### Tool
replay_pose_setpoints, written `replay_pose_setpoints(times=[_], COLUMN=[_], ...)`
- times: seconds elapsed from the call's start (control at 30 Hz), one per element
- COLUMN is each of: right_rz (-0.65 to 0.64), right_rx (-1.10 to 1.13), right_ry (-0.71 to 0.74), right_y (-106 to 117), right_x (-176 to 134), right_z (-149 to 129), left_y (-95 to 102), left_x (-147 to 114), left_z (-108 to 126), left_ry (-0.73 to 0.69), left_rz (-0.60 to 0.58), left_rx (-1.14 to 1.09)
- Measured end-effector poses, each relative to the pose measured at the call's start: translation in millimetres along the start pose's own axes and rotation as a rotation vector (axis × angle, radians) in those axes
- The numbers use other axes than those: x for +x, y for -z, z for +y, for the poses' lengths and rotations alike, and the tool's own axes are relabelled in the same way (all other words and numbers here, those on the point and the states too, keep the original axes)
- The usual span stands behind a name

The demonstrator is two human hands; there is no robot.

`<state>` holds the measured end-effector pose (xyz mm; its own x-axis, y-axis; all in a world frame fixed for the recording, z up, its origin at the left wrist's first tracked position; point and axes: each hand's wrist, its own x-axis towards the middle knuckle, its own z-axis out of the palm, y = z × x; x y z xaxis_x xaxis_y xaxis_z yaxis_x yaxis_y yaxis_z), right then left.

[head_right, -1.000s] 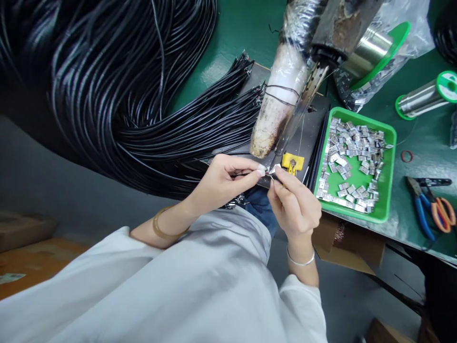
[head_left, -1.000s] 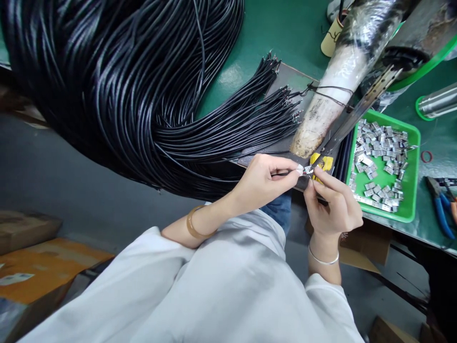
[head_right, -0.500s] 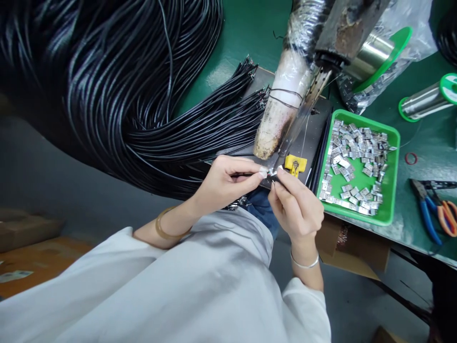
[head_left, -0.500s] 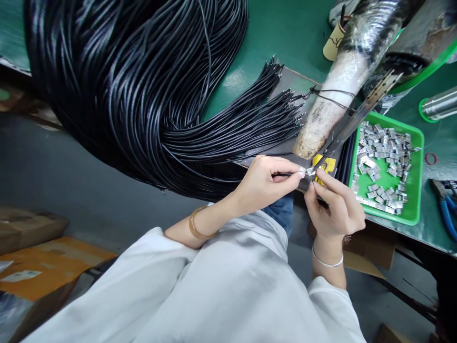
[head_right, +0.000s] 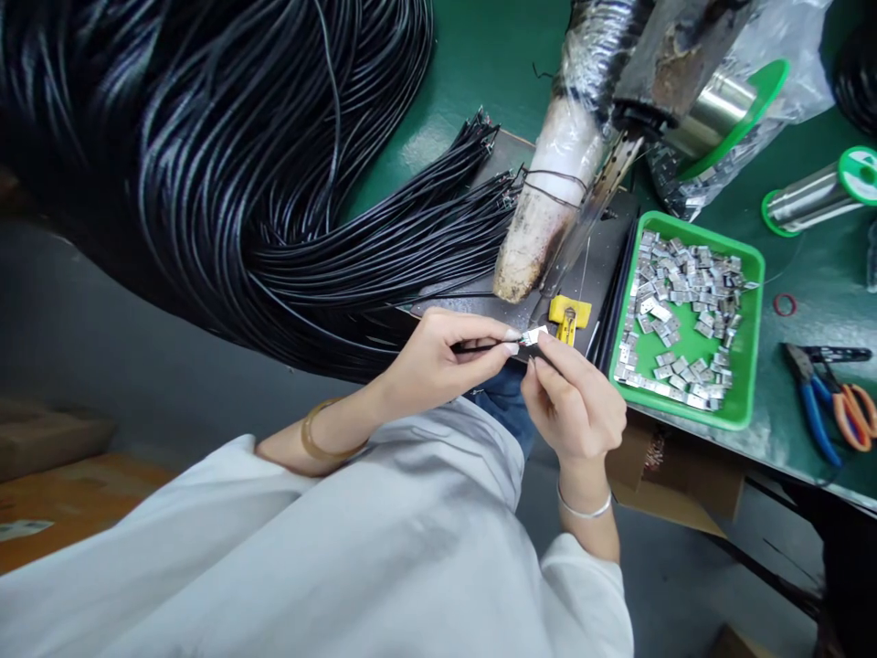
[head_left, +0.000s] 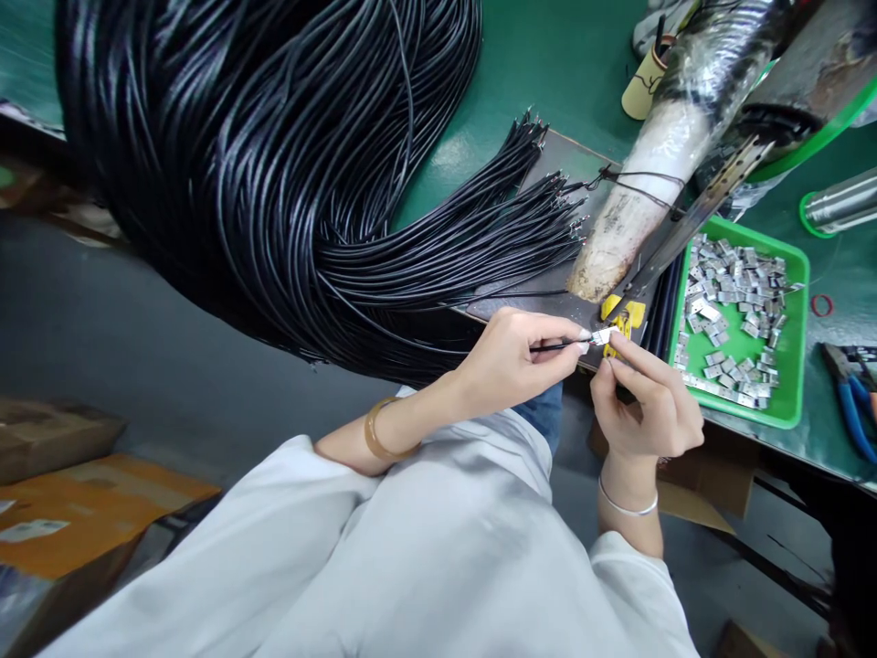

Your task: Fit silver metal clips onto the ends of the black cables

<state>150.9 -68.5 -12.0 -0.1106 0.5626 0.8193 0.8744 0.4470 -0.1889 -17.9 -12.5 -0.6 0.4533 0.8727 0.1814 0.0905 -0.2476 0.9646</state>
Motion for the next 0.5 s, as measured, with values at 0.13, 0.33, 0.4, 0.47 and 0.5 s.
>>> replay_pose_setpoints(times=[0.13, 0.33, 0.4, 0.47, 0.5], right_rz=[-0.003, 0.110, 0.182, 0.235, 0.253], right_rx=[0.005, 0.158, 0.196, 0.203, 0.202], right_ry=[0.004, -0.165, -0.221, -0.248, -0.253], right_y=[1, 5, 8, 11, 12], right_x=[-1, -3, -3, -4, -4], right_z=[-2, 1, 5, 9, 11], left_y=[-0.5, 14.6, 29.7, 52.4, 65.9], left_x=[-2, -10, -10, -5, 0], left_z=[-2, 8, 11, 9, 6], left_ry=[-0.062, -0.070, -0.108, -0.144, -0.161], left_rz=[0.014, -0.333, -0.368, -0.081, 0.153], left_rx=[0.056, 0.163, 0.172, 0.222, 0.305])
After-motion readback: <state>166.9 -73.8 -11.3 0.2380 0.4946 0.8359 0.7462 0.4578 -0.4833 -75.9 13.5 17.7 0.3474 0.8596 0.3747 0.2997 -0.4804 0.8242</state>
